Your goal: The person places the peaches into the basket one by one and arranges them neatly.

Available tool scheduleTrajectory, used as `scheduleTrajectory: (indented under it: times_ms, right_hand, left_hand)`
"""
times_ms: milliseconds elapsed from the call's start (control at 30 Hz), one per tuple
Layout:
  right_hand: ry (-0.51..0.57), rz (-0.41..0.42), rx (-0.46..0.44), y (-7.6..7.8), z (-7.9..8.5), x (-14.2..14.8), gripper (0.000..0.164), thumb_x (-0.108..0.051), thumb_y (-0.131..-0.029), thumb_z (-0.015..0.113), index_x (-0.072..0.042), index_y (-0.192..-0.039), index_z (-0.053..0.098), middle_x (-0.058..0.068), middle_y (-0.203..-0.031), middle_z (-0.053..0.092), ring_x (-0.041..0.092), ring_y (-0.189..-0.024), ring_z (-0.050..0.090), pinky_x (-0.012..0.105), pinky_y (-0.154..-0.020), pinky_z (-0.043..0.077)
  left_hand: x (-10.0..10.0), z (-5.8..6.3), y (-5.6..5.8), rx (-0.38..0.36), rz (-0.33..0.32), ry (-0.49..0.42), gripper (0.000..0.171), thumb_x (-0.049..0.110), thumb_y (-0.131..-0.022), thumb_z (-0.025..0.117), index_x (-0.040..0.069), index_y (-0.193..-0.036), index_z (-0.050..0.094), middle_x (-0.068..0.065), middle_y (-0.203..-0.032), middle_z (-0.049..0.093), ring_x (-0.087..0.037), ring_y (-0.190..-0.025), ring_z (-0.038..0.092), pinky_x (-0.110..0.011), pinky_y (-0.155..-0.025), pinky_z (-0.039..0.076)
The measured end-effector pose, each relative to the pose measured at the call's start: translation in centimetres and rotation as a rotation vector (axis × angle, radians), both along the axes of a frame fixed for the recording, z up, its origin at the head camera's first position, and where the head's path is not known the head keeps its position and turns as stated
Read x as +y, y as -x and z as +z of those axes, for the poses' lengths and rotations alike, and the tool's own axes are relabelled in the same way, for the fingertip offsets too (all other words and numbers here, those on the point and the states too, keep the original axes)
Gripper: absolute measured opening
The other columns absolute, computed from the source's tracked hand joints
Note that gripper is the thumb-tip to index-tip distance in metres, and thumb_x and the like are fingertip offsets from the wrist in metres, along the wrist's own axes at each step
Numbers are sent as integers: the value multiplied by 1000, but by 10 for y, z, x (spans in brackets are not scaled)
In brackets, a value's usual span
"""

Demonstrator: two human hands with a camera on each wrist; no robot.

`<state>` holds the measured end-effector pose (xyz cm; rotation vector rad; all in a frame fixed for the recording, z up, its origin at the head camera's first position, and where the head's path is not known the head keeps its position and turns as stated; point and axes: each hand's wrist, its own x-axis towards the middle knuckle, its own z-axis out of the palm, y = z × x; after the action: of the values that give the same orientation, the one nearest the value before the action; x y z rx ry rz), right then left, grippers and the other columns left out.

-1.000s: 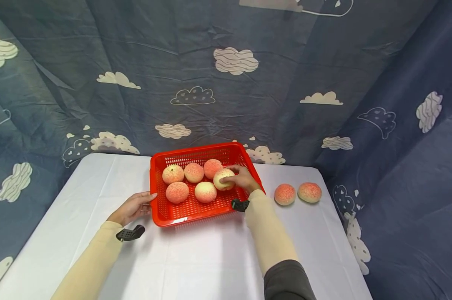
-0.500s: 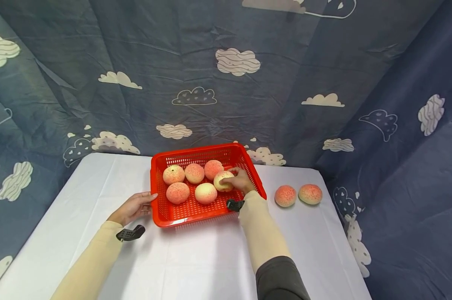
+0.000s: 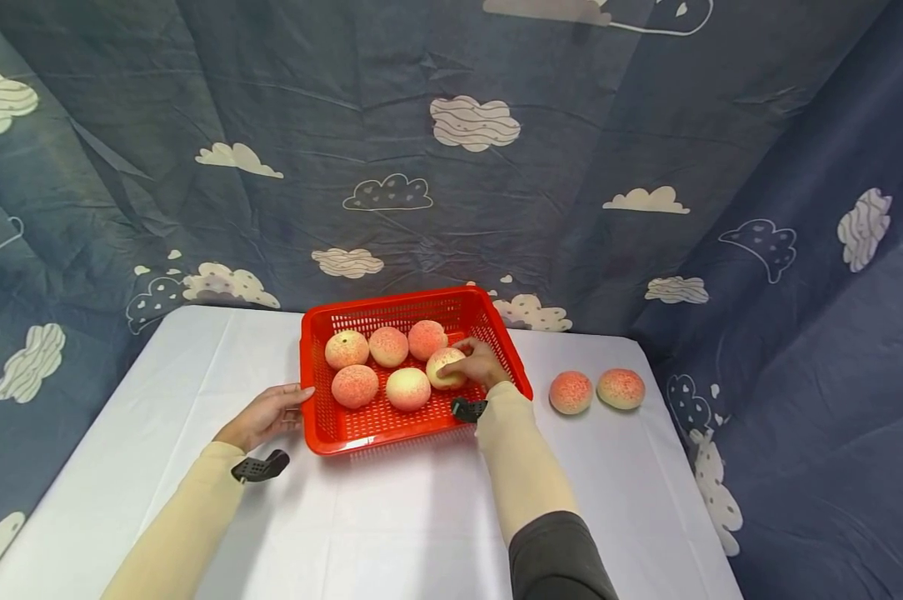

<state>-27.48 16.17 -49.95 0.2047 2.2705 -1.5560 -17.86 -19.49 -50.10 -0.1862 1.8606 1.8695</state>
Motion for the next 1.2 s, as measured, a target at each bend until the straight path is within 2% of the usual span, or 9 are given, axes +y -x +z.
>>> scheduleTrajectory:
  times_ms: [167,300,433,533,700,933,1100,1200]
  right_hand:
    - [-25,29,-24,1,-3,-3,61,-6,-71,84,-2,-123,52,17,-115,55,28,-101,56,33,-86,50]
    - [-1,54,-28,1,-1,-6,63,-1,-71,82,-2,-126,50,19,-118,54,29,-102,56,33,-86,50]
    - [5,62,-47,0,0,-6,66,-3,-74,81,-4,-131,48,19,-120,53,29,-104,55,35,-88,49]
    - [41,46,-50,0,3,-5,67,-6,-77,79,-4,-135,46,18,-126,51,29,-108,53,38,-94,46]
    - [162,18,-11,0,11,-2,66,-7,-84,72,0,-140,40,20,-143,38,32,-119,45,43,-104,37]
    - [205,-45,-19,-4,29,12,66,-12,-86,72,-7,-143,38,21,-146,36,35,-128,40,54,-110,25]
    - [251,-58,16,-9,35,27,69,-14,-86,73,-6,-145,37,21,-148,36,34,-129,42,53,-110,26]
    - [300,-69,69,-13,38,38,65,-11,-89,69,-4,-145,36,22,-146,39,31,-124,48,50,-109,31]
  left_hand:
    - [1,1,0,-18,11,7,42,25,-98,56,-7,-124,52,2,-84,64,-13,-73,55,-30,-73,46]
    - [0,2,-1,-11,5,4,43,24,-98,54,-9,-125,50,3,-84,64,-13,-73,55,-30,-73,46]
    - [1,1,0,-6,2,-6,44,24,-98,54,-9,-127,48,3,-85,64,-12,-73,55,-30,-73,47]
    - [2,1,0,-12,3,-3,45,25,-98,55,-9,-128,49,2,-87,65,-13,-74,55,-31,-75,47]
    - [1,-1,-1,-20,4,-4,44,26,-98,54,-8,-127,49,-1,-90,66,-14,-75,56,-33,-78,47]
    - [0,1,-1,-18,6,0,46,26,-99,54,-8,-129,48,2,-89,66,-14,-77,56,-33,-78,47]
    - [1,0,-2,-16,0,3,47,27,-99,54,-8,-130,48,2,-89,66,-14,-77,56,-33,-78,46]
    - [1,-1,-2,-11,-5,2,48,28,-99,54,-8,-130,48,2,-89,66,-14,-77,56,-33,-78,46]
